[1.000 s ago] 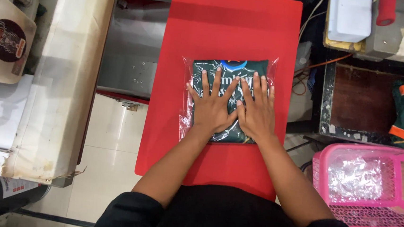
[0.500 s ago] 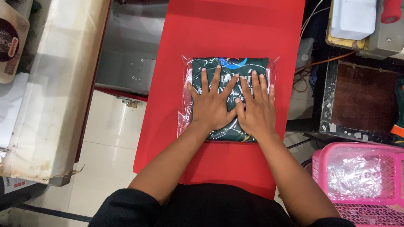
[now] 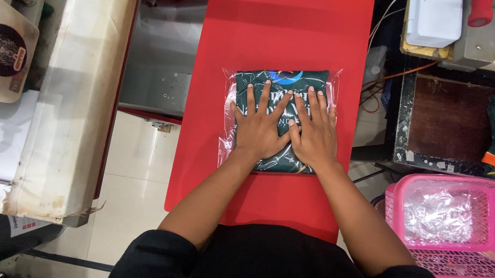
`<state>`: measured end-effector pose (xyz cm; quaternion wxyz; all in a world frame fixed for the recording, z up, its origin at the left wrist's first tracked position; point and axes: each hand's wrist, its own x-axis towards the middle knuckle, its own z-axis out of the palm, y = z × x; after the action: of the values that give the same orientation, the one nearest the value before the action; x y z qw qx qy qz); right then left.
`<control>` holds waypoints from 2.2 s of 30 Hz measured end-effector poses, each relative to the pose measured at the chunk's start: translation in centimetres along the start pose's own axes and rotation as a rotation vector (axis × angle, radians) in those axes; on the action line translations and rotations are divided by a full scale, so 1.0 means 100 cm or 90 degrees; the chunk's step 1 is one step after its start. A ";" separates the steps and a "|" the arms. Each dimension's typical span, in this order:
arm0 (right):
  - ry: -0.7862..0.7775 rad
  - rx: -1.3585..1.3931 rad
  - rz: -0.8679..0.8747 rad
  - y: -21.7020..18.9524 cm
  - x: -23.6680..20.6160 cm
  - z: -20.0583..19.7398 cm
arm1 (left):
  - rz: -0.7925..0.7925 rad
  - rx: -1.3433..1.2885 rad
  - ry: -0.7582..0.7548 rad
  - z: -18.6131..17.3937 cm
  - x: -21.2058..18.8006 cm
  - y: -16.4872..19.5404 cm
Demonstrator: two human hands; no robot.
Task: The person folds green and orange sports jerseys on a red folding board, smoothing the fabric by hand, then wraps each folded jersey in clear plastic film and sets the wrapped jerseys aside. They repeat the fold-and-wrap cycle for several jerseys, taking new ones from a nearby stack.
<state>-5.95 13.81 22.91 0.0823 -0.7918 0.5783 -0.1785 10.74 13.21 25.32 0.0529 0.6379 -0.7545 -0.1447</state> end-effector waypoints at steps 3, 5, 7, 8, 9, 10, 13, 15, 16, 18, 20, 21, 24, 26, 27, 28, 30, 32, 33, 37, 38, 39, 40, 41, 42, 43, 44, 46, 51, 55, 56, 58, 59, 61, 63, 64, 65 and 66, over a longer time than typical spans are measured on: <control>0.009 0.014 -0.003 0.000 0.000 0.000 | 0.001 0.007 -0.006 -0.001 0.001 0.002; 0.011 0.013 -0.004 0.000 0.000 0.000 | 0.004 -0.002 -0.004 0.000 0.001 0.002; 0.019 0.049 -0.006 0.003 0.002 0.001 | 0.012 -0.024 0.010 0.004 0.004 -0.001; 0.021 0.086 -0.006 0.005 0.003 0.001 | 0.011 -0.045 0.002 0.008 0.004 -0.005; 0.023 0.123 -0.005 0.008 0.003 0.001 | 0.010 -0.067 -0.006 0.012 0.004 -0.012; 0.034 0.173 -0.007 0.012 0.003 0.001 | 0.009 -0.088 -0.013 0.018 0.005 -0.021; 0.073 0.342 -0.015 0.026 -0.002 0.004 | 0.158 -1.013 0.197 0.035 0.006 -0.067; 0.117 0.470 -0.017 0.038 -0.007 0.009 | 0.133 -1.450 0.221 0.052 -0.001 -0.096; 0.121 0.553 0.010 0.042 -0.009 0.013 | 0.154 -1.378 0.231 0.060 0.000 -0.103; 0.124 0.709 0.066 0.053 -0.014 0.018 | 0.193 -1.247 0.253 0.073 0.002 -0.105; 0.194 0.865 0.015 0.062 -0.014 0.025 | 0.190 -1.120 0.311 0.076 0.000 -0.096; 0.233 0.939 -0.015 0.067 -0.017 0.026 | 0.194 -1.057 0.338 0.073 -0.002 -0.090; 0.355 1.238 0.062 0.080 -0.029 0.023 | 0.062 -0.550 0.497 0.057 -0.031 -0.062; 0.412 1.343 0.133 0.086 -0.041 0.017 | 0.075 -0.279 0.378 0.044 -0.068 -0.053; 0.444 1.398 0.163 0.088 -0.046 0.016 | 0.118 -0.253 0.317 0.036 -0.084 -0.054; 0.410 1.308 0.134 0.088 -0.052 0.015 | 0.164 -0.227 0.257 0.030 -0.098 -0.055; 0.348 1.124 0.088 0.080 -0.074 0.012 | 0.234 -0.197 0.200 0.018 -0.118 -0.058; 0.332 0.981 0.111 0.065 -0.095 0.013 | 0.290 -0.192 0.213 0.005 -0.122 -0.062; 0.322 0.910 0.124 0.058 -0.105 0.012 | 0.319 -0.215 0.249 -0.003 -0.119 -0.061; 0.401 0.959 0.028 0.043 -0.131 0.008 | 0.416 -0.281 0.410 -0.055 -0.109 -0.046; 0.419 0.980 0.025 0.044 -0.137 0.008 | 0.426 -0.294 0.445 -0.071 -0.114 -0.042; 0.435 0.999 0.024 0.044 -0.143 0.012 | 0.435 -0.331 0.473 -0.087 -0.114 -0.040; 0.416 0.971 0.043 0.044 -0.149 0.017 | 0.443 -0.366 0.506 -0.103 -0.110 -0.038; 0.394 0.946 0.062 0.043 -0.153 0.025 | 0.381 -0.456 0.508 -0.114 -0.111 -0.032; 0.370 0.922 0.082 0.042 -0.158 0.034 | 0.315 -0.544 0.508 -0.122 -0.111 -0.028; 0.337 0.909 0.154 0.037 -0.165 0.045 | 0.215 -0.618 0.394 -0.129 -0.107 -0.031; 0.300 0.893 0.222 0.029 -0.171 0.055 | 0.116 -0.685 0.278 -0.132 -0.099 -0.035; 0.277 0.821 0.321 0.016 -0.182 0.063 | 0.058 -0.792 0.231 -0.125 -0.062 -0.040; 0.172 0.685 0.417 -0.033 -0.181 0.035 | -0.037 -0.510 0.194 -0.041 -0.057 -0.076; 0.038 0.652 0.440 -0.053 -0.164 -0.004 | -0.001 -0.508 0.308 0.028 -0.096 -0.079; -0.005 0.694 0.458 -0.052 -0.159 -0.011 | -0.023 -0.537 0.321 0.035 -0.097 -0.081; -0.080 0.764 0.468 -0.047 -0.151 -0.017 | -0.053 -0.639 0.298 0.040 -0.096 -0.080; -0.114 0.795 0.455 -0.042 -0.150 -0.017 | -0.064 -0.708 0.265 0.037 -0.094 -0.078; -0.156 0.853 0.424 -0.026 -0.153 -0.020 | -0.071 -0.769 0.232 0.028 -0.092 -0.065; -0.177 0.914 0.400 -0.008 -0.166 -0.023 | -0.072 -0.747 0.225 0.017 -0.107 -0.042; -0.174 0.901 0.406 0.008 -0.180 -0.031 | -0.085 -0.772 0.195 0.014 -0.117 -0.024; -0.172 0.889 0.411 0.026 -0.196 -0.042 | -0.100 -0.796 0.164 0.012 -0.129 -0.002; -0.170 0.877 0.414 0.045 -0.210 -0.051 | -0.115 -0.819 0.136 0.012 -0.140 0.022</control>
<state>-17.47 32.59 22.14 0.6737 -0.3673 0.5253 -0.3677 10.85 27.40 26.28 0.4859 0.5506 -0.4519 -0.5064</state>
